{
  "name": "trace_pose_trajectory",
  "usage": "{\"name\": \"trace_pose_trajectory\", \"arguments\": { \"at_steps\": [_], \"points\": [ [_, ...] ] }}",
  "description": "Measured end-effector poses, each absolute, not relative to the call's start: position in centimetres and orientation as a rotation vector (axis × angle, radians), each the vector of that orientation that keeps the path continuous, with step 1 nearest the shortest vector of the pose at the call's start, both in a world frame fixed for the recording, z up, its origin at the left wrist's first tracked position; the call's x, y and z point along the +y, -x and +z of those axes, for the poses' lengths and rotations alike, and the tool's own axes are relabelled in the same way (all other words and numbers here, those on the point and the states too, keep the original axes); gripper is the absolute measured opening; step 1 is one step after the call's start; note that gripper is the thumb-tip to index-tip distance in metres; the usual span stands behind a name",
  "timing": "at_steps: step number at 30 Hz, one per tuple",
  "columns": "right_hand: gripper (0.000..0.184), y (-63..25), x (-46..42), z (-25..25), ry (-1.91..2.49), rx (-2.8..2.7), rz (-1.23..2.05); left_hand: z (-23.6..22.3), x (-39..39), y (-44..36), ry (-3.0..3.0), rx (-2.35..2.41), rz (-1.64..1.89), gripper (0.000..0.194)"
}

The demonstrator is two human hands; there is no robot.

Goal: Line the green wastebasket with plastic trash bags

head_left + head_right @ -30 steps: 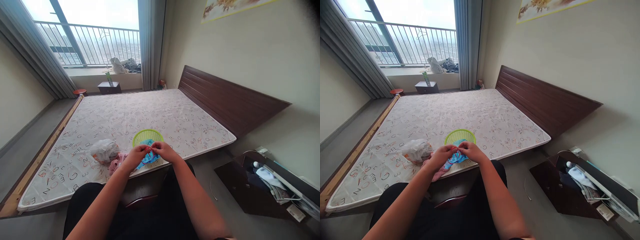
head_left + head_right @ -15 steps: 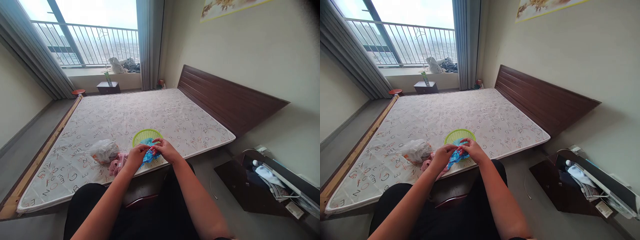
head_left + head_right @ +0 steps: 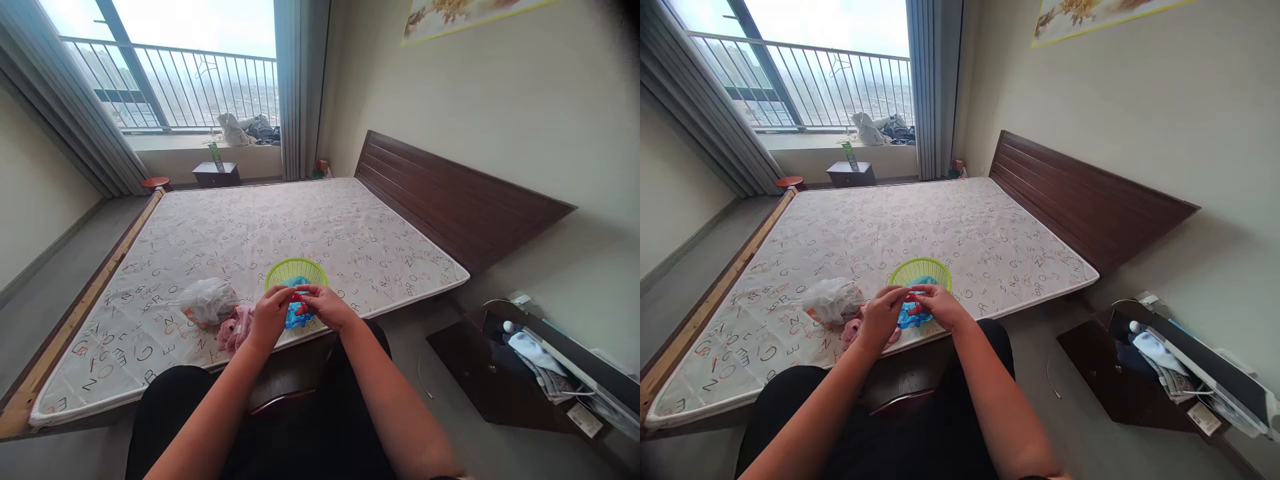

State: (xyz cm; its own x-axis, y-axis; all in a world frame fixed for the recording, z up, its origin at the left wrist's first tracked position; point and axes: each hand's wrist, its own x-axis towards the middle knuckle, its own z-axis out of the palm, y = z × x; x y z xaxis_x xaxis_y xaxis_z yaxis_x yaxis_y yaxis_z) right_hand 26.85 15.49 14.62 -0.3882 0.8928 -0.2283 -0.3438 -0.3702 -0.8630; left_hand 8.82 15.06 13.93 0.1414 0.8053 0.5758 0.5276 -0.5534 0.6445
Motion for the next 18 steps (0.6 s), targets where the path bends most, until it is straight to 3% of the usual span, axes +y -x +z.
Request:
{"name": "trace_pose_trajectory", "arguments": {
  "at_steps": [10,18],
  "points": [
    [0.048,-25.4,16.3,14.0,1.060,-0.962,1.574,13.8,14.9,-8.6,-2.089,1.284,1.365,0.022],
    [0.028,-29.8,16.9,13.4,1.477,-1.415,0.978,11.4,16.4,-4.6,-1.781,1.577,1.268,0.032]
  ]
}}
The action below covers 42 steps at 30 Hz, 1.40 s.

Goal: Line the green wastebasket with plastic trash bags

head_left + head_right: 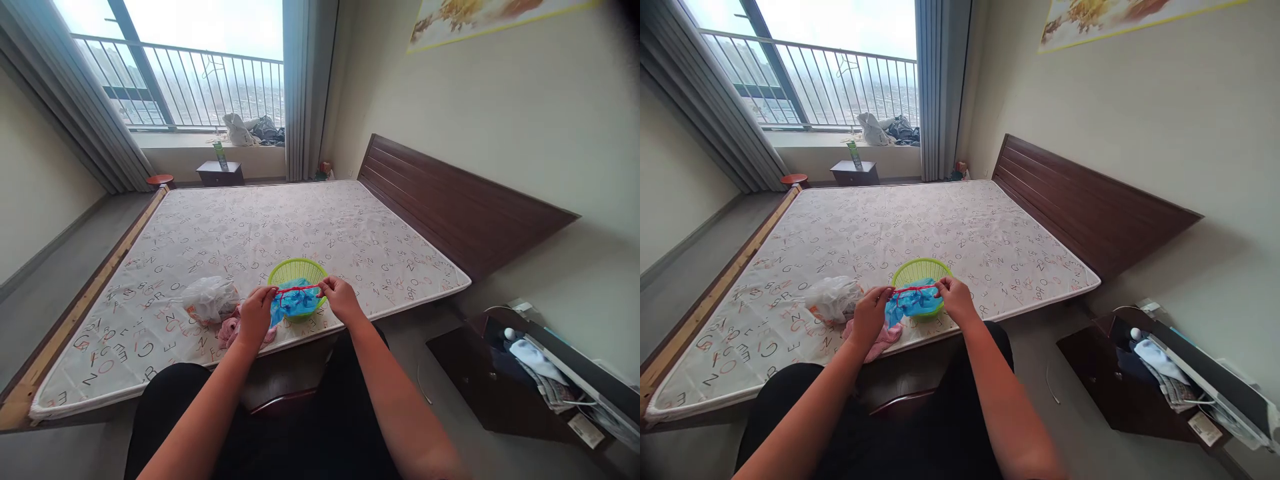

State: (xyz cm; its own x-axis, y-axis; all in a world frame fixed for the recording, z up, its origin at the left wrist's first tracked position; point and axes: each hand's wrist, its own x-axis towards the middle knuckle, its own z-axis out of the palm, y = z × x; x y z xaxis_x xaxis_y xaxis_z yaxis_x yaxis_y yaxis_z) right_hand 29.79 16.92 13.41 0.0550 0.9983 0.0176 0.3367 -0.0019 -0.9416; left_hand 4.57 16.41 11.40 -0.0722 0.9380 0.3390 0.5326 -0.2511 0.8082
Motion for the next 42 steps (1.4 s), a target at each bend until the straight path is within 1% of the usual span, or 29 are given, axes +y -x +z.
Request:
{"name": "trace_pose_trajectory", "arguments": {
  "at_steps": [4,8,12,18,21,24,26,28,30,33,35,36,39,41,42],
  "points": [
    [0.026,-34.4,17.0,11.9,1.724,-1.420,0.780,8.0,17.5,-0.1,-1.477,1.778,1.264,0.037],
    [0.030,-36.8,16.8,9.1,1.789,-1.334,0.758,5.1,18.0,1.9,-1.255,1.761,1.278,0.043],
    [0.038,-37.2,16.6,7.6,1.694,-1.204,0.860,4.3,18.4,1.9,-1.022,1.567,1.322,0.054],
    [0.051,-37.1,16.0,7.1,1.433,-0.915,1.166,4.0,18.2,3.9,-0.829,1.470,1.331,0.066],
    [0.060,-36.5,14.7,5.4,1.385,-0.817,1.266,2.7,16.8,5.7,-0.824,1.459,1.243,0.070],
    [0.070,-36.4,12.9,2.5,1.480,-0.848,1.289,1.4,15.4,8.2,-1.024,1.560,1.035,0.066],
    [0.067,-36.8,11.7,0.6,1.572,-0.933,1.222,1.1,15.0,10.1,-1.220,1.668,0.899,0.059],
    [0.059,-37.5,11.0,-0.7,1.604,-1.026,1.144,1.2,14.9,12.2,-1.348,1.762,0.821,0.053],
    [0.053,-38.0,10.8,-1.3,1.601,-1.087,1.102,1.4,14.9,14.0,-1.372,1.824,0.809,0.052],
    [0.051,-37.7,10.9,-1.5,1.637,-1.139,1.045,0.9,14.4,16.1,-1.357,1.879,0.806,0.051],
    [0.054,-36.6,10.7,-1.6,1.660,-1.212,0.965,0.0,13.6,16.7,-1.378,1.947,0.746,0.046],
    [0.059,-35.8,10.5,-1.6,1.659,-1.271,0.900,-0.5,13.1,16.7,-1.408,1.985,0.692,0.043],
    [0.075,-32.9,9.9,-1.6,1.632,-1.570,0.578,-1.8,12.0,15.7,-1.559,2.013,0.525,0.039],
    [0.076,-30.7,9.8,-1.4,1.620,-1.832,0.335,-2.3,11.6,14.4,-1.657,1.923,0.441,0.036],
    [0.072,-29.6,10.2,-1.1,1.621,-1.958,0.244,-2.5,11.6,13.7,-1.684,1.875,0.411,0.034]
  ]
}}
